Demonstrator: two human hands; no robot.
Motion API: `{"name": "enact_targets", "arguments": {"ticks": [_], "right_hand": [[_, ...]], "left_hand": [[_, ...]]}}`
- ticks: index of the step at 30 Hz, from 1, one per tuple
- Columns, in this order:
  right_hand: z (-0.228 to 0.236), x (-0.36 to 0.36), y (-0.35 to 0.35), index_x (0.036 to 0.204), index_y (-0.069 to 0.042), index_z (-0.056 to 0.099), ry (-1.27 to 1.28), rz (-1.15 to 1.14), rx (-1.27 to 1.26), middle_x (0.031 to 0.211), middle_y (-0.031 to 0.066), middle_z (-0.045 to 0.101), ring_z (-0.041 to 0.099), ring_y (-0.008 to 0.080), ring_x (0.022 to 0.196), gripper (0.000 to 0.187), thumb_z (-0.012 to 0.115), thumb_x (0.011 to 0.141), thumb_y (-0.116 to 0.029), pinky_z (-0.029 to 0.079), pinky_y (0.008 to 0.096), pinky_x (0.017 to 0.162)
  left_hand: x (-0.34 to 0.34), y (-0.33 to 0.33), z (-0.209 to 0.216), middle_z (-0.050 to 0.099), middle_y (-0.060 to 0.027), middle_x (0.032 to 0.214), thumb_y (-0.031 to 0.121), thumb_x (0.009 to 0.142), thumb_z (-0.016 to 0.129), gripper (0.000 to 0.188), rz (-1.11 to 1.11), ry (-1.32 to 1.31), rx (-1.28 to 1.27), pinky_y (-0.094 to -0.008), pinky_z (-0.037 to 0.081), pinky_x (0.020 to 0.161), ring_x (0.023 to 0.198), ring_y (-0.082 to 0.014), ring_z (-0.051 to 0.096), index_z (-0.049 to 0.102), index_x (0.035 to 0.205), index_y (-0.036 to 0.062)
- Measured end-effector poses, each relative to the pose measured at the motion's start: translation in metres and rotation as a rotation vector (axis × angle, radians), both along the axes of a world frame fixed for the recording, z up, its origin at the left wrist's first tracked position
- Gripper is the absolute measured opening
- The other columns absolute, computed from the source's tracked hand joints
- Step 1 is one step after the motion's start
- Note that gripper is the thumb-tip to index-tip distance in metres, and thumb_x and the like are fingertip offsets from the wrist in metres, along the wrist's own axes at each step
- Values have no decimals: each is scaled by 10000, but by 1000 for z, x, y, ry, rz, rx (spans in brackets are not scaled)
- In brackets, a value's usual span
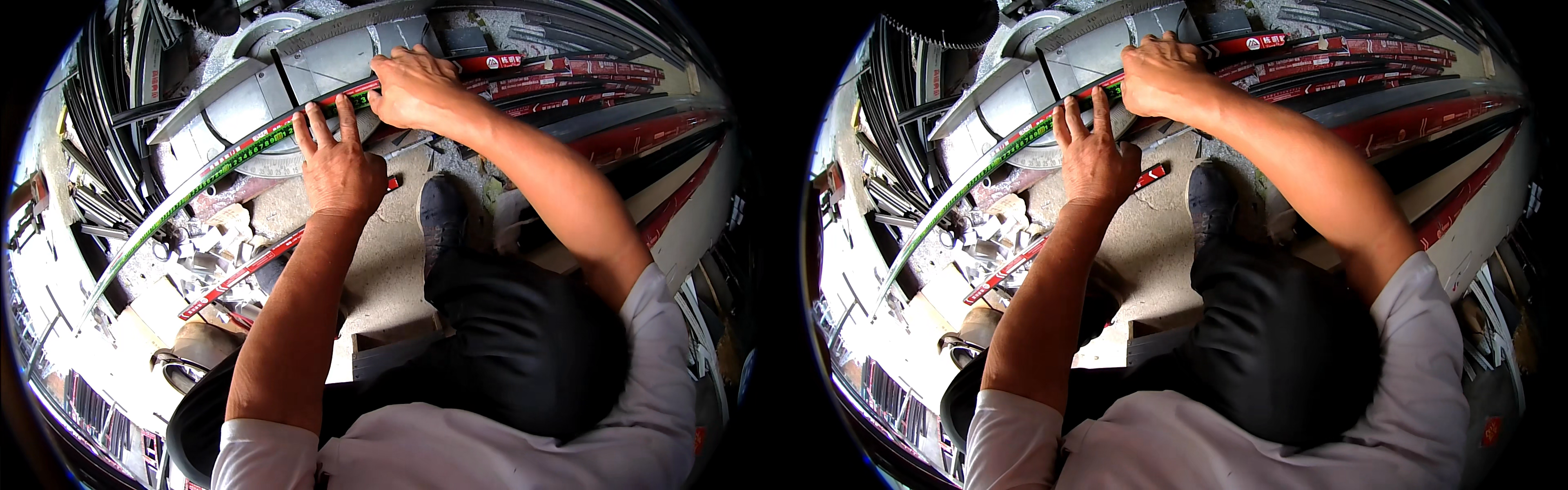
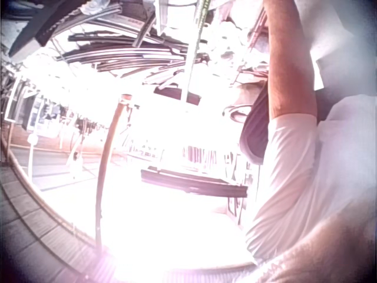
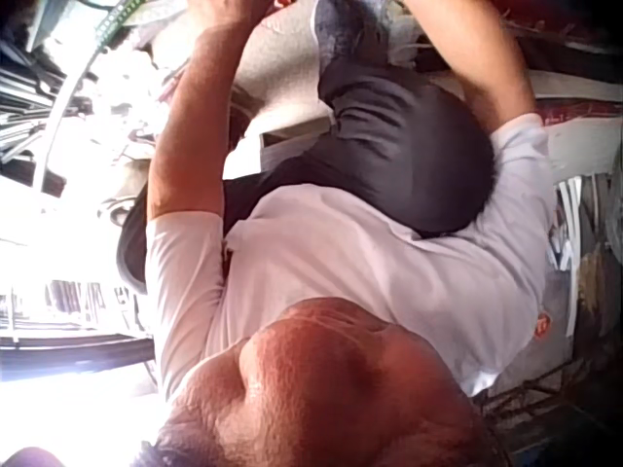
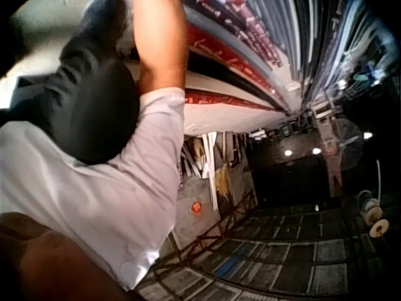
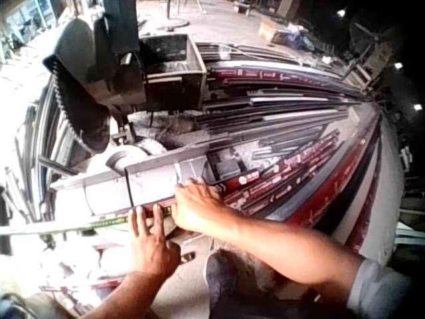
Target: The person measures a large metal window frame with a tape measure, marks it with a marker, and then uses a miter saw to cut the frame. The person works in a workshop environment with various tools and materials visible.
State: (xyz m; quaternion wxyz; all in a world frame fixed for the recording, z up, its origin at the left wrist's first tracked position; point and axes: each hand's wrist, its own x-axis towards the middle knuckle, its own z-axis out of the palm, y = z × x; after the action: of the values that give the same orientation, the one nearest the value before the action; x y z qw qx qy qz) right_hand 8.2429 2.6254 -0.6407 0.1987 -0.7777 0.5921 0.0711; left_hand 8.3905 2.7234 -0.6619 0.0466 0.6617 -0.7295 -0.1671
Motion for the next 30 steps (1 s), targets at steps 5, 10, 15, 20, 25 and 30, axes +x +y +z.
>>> {"name": "enact_targets", "arguments": {"ticks": [5,10,15,20,25,30], "right_hand": [[4,3,-3,1315,-38,616,21,13,57,1292,200,625,555,388,1280,498,641,942,-367,452,530,1071],[9,6,-8,1306,-46,618,52,24,116,1314,198,617,551,386,1292,480,633,951,-369,447,519,1083],[8,6,-9,1304,-51,618,39,18,125,1338,191,604,537,380,1307,476,635,949,-368,437,510,1095],[8,5,-9,1318,-53,611,33,6,136,1355,192,593,532,381,1311,482,628,956,-372,425,513,1105],[4,2,-3,1309,-50,608,-38,-7,74,1367,205,589,516,405,1331,487,641,943,-369,421,524,1110],[5,-6,4,1261,-33,607,-173,21,52,1333,248,606,534,470,1294,466,657,926,-352,428,542,1102]], "left_hand": [[0,0,3,257,-382,1578,237,821,624,879,10,-3,27,-552,190,1249,1493,-555,179,281,1606,42],[1,-2,9,268,-351,1586,241,827,636,872,24,-8,50,-538,220,1247,1496,-532,193,289,1603,51],[10,-4,8,326,-289,1569,241,829,655,852,15,-24,31,-493,292,1228,1481,-463,264,317,1583,30],[15,-7,14,359,-256,1554,208,833,636,803,10,-2,22,-462,352,1202,1470,-418,308,349,1551,-9],[20,-8,23,396,-231,1537,167,839,604,753,-20,-24,23,-441,384,1188,1469,-403,327,365,1524,-36],[33,-14,38,470,-196,1496,243,858,642,714,9,41,66,-445,436,1132,1375,-368,471,430,1491,-12]]}}
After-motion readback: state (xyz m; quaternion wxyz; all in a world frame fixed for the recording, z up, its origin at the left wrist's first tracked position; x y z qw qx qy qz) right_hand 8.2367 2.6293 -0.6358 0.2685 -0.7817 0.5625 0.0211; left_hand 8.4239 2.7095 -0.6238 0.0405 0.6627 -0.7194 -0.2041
